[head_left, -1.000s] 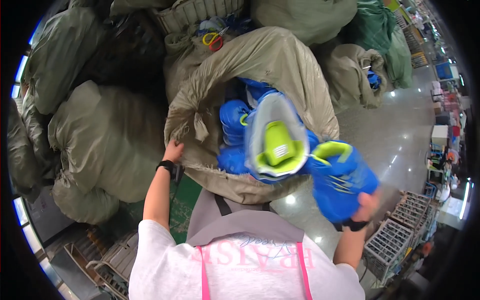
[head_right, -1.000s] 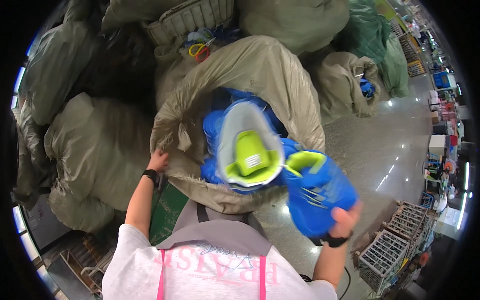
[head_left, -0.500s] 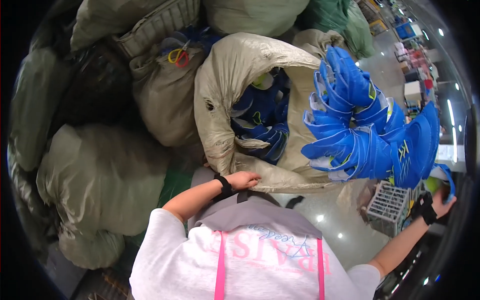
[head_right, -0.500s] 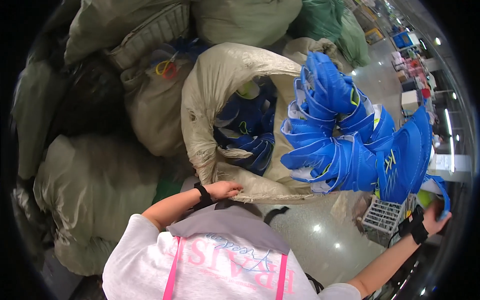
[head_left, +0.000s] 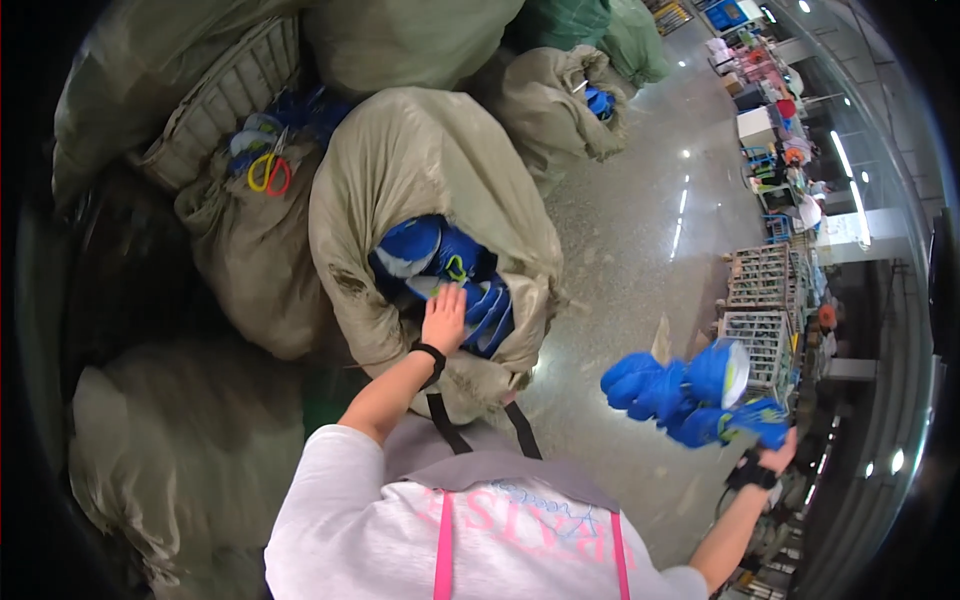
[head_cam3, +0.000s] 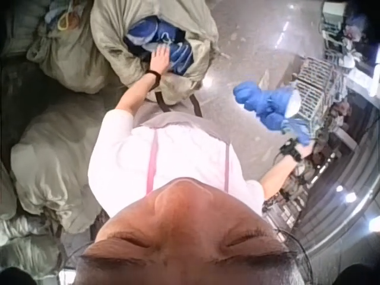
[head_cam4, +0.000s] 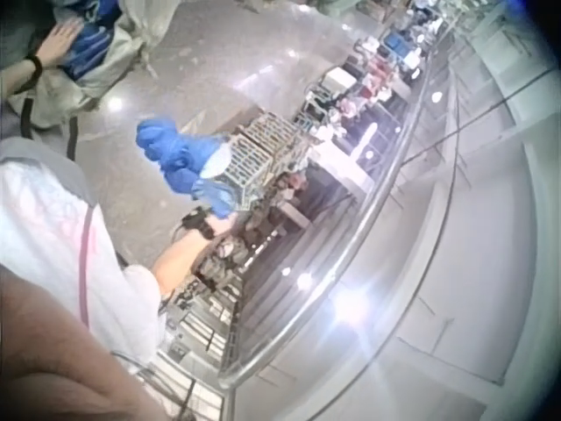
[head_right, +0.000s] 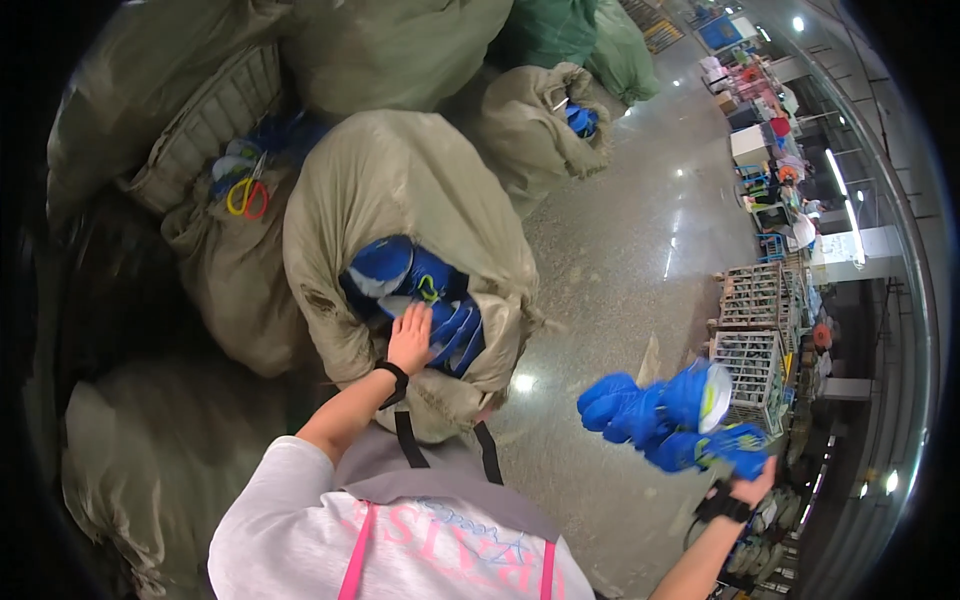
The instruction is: Cutting open a large sack and sorting blue shoe uppers/components onto a workbench.
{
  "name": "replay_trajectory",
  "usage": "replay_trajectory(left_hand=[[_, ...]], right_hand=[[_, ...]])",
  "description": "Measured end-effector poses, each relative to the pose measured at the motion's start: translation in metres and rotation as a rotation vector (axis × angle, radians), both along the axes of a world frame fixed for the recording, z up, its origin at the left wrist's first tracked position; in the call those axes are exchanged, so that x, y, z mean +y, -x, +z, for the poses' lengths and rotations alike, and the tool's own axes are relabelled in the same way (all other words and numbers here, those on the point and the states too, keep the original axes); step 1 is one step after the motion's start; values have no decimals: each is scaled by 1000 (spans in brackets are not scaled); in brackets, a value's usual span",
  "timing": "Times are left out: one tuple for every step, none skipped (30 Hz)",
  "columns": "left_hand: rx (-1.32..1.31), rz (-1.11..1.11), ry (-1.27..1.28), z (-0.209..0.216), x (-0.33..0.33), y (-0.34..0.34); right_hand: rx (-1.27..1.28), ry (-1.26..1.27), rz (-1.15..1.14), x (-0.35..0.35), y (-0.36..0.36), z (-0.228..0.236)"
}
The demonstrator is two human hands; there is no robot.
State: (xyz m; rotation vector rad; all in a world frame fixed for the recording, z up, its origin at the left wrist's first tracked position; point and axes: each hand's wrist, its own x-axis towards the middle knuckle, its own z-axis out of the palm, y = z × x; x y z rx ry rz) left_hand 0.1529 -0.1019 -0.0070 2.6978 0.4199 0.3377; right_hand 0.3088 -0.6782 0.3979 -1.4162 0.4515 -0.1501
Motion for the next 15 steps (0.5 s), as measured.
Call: replay_trajectory(left_hand=[[33, 81, -103, -26, 9, -12], [339, -61, 66, -18, 9, -32], [662, -182, 216, -7, 15, -43], [691, -226, 160, -28, 19, -44], [737, -256, 97, -52, 20, -36], [777, -252, 170, -45, 15, -40], [832, -226, 240, -35, 13, -36], [773, -231, 284, -35, 4, -34], [718, -237, 327, -35, -5, -34], [697, -247, 347, -21, -11, -31], [619, -261, 378, -13, -18, -29], [540, -254, 448, -5, -27, -31], [460, -244, 517, 5, -37, -32], [463, -243, 490, 25, -49, -41], [404, -239, 609, 46, -61, -45]], right_hand=[[66, 5, 9, 40, 23, -11], [48, 48, -74, 20, 56, -26], [37, 0, -69, 12, 82, -42], [63, -52, -40, -5, 98, -56], [59, -90, -136, -8, 110, -72], [89, -113, -200, -49, 137, -86], [91, -107, -277, -72, 157, -100], [111, -155, -343, -107, 179, -114], [122, -95, -397, -140, 200, -132], [154, -86, -512, -146, 203, -156], [185, -70, -625, -155, 209, -177], [203, -99, -624, -166, 214, -198], [238, -118, -687, -176, 220, -222], [264, -135, -757, -191, 220, -244], [277, -159, -757, -211, 218, -262]])
